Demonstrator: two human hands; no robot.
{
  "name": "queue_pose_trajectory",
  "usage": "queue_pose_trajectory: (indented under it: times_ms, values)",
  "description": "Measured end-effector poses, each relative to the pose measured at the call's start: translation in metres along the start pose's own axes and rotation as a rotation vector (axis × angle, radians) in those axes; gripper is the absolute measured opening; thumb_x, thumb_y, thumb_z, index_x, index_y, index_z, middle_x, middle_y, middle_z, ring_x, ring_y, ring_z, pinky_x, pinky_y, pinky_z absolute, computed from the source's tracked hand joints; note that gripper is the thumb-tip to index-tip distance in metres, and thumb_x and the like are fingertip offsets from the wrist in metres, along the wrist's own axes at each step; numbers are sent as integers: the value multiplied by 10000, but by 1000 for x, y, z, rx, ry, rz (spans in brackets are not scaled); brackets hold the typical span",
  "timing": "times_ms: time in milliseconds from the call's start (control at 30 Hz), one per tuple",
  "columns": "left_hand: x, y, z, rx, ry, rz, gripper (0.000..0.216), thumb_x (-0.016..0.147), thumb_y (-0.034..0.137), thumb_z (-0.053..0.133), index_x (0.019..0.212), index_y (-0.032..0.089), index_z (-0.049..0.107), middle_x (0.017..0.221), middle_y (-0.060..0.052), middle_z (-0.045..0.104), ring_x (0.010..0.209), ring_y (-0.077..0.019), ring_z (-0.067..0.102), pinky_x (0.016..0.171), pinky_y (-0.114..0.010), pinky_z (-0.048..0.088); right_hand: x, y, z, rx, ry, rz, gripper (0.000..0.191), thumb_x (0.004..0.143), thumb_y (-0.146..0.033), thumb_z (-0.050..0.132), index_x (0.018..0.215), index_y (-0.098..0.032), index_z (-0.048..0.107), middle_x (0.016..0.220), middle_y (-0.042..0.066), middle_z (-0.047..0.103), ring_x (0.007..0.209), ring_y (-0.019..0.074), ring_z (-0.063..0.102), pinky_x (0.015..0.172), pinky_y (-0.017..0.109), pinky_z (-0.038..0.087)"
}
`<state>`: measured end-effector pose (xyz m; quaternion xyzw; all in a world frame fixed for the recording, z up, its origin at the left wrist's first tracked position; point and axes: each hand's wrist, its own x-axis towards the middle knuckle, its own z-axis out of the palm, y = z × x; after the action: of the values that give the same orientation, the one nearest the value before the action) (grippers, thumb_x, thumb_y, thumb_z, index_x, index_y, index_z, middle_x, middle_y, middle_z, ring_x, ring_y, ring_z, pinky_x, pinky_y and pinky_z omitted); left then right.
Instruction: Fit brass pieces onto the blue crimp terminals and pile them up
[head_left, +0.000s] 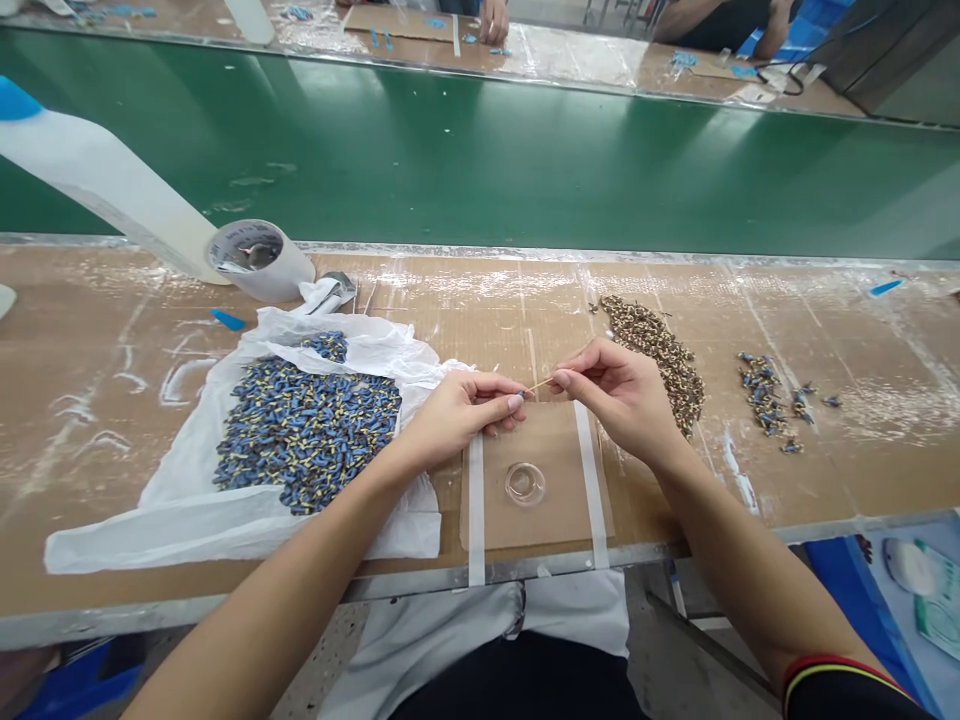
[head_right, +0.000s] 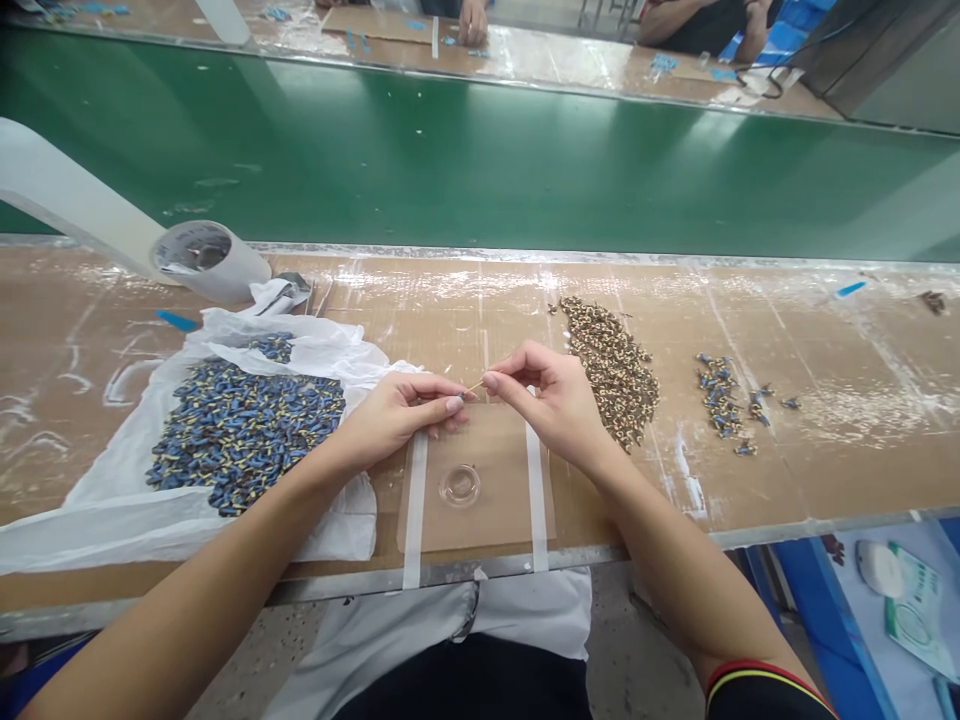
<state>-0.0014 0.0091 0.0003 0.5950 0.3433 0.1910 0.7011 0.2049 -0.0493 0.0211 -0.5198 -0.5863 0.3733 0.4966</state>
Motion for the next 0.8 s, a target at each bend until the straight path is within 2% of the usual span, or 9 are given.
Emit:
queue_pose_trajectory:
  times_ms: [400,667,800]
  values:
    - [-1,0,1,39,-7,17,291,840,357,646,1034,151,712,798,-55,709,673,-113,605,597,-216,476,0,1,2,-49,-48,-2,167,832,-330,697,789,-185,626,792,39,707,737,169,672,670,311,532]
    - [-1,0,1,89,24,47,295,832,351,646,1038,155,724,828,-59,694,724,-132,594,573,-210,461,-2,-4,3,-191,-28,-95,115,850,-271,676,788,-192,619,803,32,705,731,161,665,654,297,519]
    - [0,-1,0,110,18,59,294,837,333,644,1056,152,720,832,-59,699,717,-132,593,582,-217,459,-2,-5,3,-193,-53,-124,96,856,-241,665,797,-192,608,813,31,699,739,157,659,656,290,517]
